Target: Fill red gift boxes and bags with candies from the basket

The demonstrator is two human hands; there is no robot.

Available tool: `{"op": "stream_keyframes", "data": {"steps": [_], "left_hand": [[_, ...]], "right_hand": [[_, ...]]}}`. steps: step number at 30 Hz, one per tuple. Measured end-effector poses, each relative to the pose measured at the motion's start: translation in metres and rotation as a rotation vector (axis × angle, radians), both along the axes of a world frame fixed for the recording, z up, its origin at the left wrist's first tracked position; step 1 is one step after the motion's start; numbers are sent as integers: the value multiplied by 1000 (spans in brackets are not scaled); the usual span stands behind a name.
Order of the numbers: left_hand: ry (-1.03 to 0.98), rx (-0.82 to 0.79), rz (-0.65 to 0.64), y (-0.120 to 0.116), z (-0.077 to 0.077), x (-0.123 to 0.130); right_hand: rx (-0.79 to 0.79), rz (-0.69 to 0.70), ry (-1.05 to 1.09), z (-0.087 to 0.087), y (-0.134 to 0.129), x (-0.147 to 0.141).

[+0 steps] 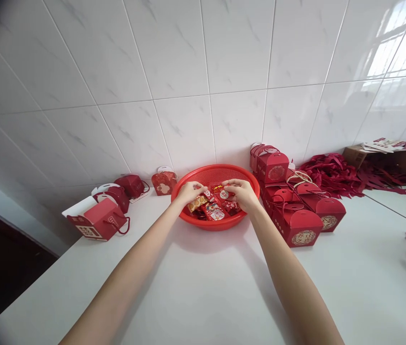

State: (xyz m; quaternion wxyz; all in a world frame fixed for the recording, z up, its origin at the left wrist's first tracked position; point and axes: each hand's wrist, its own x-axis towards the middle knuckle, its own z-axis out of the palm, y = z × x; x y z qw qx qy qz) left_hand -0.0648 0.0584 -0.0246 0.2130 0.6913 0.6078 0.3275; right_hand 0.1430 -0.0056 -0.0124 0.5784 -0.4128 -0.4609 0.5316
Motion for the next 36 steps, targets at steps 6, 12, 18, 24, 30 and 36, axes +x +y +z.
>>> {"op": "stream_keyframes", "data": {"steps": [6,12,18,24,30,36], "left_hand": [[366,173,-140,-17,9,13],[592,123,-790,-35,16,33],[797,-29,-385,-43,26,40],[783,-43,-262,-44,29,39],[686,-65,-277,-36,21,31],[557,-123,-364,-21,11,26]], "right_hand": [[-26,-187,212,0,6,1],[-61,-260,266,-1,5,0],[-63,-245,260,-1,9,0],[-55,-210,231,-5,11,2],[-6,-189,233,-7,10,1],[49,-178,247,-6,9,0]]}}
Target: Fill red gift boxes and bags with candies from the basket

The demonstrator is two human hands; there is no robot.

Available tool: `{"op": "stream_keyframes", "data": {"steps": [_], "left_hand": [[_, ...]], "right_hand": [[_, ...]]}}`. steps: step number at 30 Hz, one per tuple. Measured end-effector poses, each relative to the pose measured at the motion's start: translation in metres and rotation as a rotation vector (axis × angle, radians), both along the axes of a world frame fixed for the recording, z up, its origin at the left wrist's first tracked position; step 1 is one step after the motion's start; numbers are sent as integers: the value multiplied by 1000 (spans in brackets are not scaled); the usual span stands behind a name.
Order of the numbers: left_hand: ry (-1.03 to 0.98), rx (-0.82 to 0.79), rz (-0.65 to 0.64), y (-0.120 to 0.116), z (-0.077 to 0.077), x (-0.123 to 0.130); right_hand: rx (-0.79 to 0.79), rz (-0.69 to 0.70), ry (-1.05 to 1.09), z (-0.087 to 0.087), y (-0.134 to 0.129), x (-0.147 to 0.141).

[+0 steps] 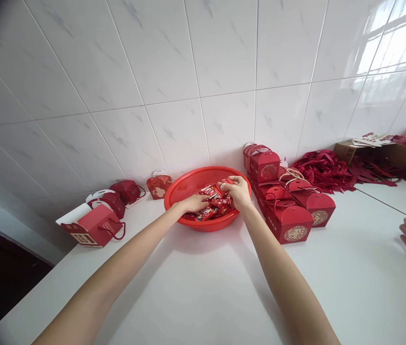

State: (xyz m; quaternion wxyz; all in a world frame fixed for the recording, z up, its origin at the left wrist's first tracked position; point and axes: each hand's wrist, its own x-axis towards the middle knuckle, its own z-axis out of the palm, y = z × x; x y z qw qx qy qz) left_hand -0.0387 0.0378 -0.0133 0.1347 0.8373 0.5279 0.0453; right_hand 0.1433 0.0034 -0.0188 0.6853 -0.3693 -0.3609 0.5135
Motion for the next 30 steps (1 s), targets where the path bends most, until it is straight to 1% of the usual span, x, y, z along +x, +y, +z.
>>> {"op": "stream_keyframes", "data": {"steps": [2,6,10,12,15,17,21,23,24,25,26,27,28,30], "left_hand": [[-39,-21,-13,2,-1,-1],[-128,-12,-24,2,-1,-2],[-191,-3,-29,2,1,-1],[-284,53,-13,2,2,-1],[-485,197,24,2,5,-1],[-559,247,57,1,6,-2],[-574,297,191,3,6,-6],[-567,375,246,4,6,-8],[-559,418,252,4,6,-8],[-545,445,229,3,6,-8],[-525,439,174,1,6,-7],[-495,388,89,-1,6,-6],[-451,292,-12,-4,6,-4],[-307,43,-192,-9,5,-1]], "right_hand": [[12,4,-7,0,-1,-1],[36,8,-35,0,-3,-2],[63,-21,-39,1,-2,-2],[74,-29,-34,1,-2,-3],[82,-8,-44,1,-3,-3],[85,10,-56,1,-4,-3],[91,23,-74,1,-4,-3],[90,17,-78,0,-3,-3],[90,14,-79,0,-3,-2],[89,11,-80,0,-3,-2],[89,9,-81,-1,-2,-3],[89,7,-82,-1,-3,-3],[89,5,-84,-1,-3,-3],[90,1,-88,-1,-3,-3]]}}
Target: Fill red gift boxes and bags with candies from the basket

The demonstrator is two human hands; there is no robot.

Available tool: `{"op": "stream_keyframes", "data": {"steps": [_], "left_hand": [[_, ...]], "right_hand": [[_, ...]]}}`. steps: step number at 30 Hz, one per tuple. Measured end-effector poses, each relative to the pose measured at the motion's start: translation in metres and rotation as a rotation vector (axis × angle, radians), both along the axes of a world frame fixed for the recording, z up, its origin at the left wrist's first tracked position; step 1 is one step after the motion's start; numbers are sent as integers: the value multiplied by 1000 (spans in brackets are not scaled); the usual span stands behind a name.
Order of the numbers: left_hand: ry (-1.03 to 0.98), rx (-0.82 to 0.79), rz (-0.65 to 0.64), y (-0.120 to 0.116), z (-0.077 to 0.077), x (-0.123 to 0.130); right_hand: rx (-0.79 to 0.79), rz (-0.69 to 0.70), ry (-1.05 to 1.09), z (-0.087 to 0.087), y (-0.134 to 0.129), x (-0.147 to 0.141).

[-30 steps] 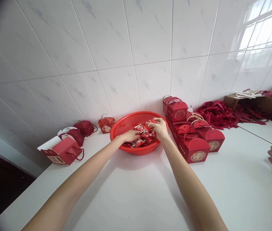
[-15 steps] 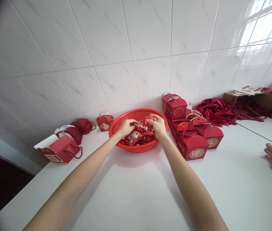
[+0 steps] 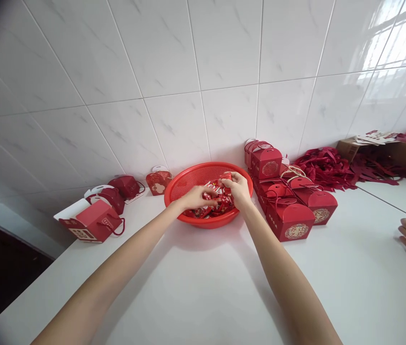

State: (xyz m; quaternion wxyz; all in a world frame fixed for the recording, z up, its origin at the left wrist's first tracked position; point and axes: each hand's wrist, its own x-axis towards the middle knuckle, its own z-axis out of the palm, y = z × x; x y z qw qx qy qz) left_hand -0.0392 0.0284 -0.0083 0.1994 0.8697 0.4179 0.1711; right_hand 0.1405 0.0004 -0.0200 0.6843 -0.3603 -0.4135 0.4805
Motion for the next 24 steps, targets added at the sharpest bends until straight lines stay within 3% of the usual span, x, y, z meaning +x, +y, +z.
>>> {"op": "stream_keyframes", "data": {"steps": [2,4,7,14,19,24], "left_hand": [[186,-151,-48,-4,-1,3],[304,-177,53,-6,-2,5],[330,-146,173,-4,-1,6],[400,-247,227,-5,3,10],[307,-222,161,-3,-1,4],[-78,-109,89,7,-5,-2]], "right_hand": [[3,-7,-7,0,0,0],[8,-12,-14,-1,0,1],[15,-14,-23,-2,1,1],[27,2,-43,-2,2,1],[30,30,-52,0,0,0],[25,42,-64,1,-1,1]]}}
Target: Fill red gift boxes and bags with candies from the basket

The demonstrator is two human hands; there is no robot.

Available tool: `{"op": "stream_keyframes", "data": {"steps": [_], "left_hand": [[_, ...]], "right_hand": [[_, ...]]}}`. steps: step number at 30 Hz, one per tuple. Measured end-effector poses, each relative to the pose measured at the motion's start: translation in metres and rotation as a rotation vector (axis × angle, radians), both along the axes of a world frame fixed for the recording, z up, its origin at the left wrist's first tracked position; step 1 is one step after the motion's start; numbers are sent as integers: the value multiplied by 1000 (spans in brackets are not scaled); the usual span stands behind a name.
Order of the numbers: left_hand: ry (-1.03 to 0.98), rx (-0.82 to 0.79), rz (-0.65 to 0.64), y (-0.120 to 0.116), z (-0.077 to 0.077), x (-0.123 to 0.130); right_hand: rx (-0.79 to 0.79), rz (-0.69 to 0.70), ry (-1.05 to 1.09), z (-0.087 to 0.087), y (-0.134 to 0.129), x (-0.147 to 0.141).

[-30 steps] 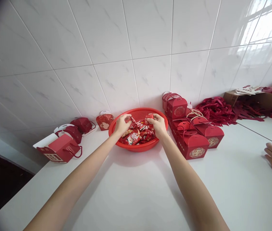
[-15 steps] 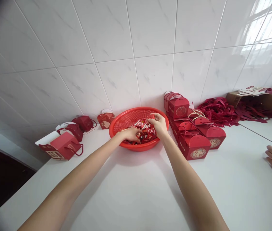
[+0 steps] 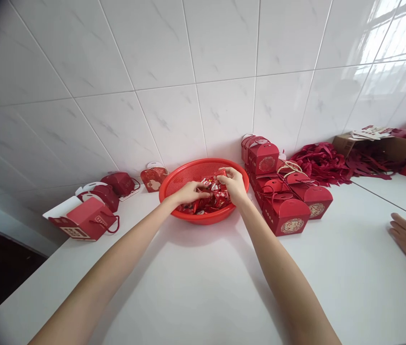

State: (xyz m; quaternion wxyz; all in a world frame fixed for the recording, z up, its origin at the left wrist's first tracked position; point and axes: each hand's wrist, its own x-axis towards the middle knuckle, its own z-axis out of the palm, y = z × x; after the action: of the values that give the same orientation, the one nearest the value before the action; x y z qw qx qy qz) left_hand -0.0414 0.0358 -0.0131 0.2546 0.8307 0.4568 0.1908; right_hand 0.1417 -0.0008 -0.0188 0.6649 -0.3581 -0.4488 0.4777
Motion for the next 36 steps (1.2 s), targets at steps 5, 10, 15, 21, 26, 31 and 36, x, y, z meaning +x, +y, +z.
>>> {"op": "stream_keyframes", "data": {"steps": [5,10,15,21,26,31,36], "left_hand": [[-194,27,3,5,-6,-4],[-261,26,-51,8,-8,-6],[-391,12,-115,13,-10,-4],[-447,50,94,17,-11,-5],[-182,238,148,10,-5,-6],[330,45,-208,3,0,7],[449,-22,-209,11,7,17]], "right_hand": [[-7,8,-24,0,0,0],[-8,7,-44,-1,1,-1],[-2,-16,-75,-2,1,-2],[3,-46,-95,-1,2,-2],[14,-86,-92,-3,4,-2],[20,-101,-104,-5,6,-1],[39,-113,-112,-4,8,0]]}}
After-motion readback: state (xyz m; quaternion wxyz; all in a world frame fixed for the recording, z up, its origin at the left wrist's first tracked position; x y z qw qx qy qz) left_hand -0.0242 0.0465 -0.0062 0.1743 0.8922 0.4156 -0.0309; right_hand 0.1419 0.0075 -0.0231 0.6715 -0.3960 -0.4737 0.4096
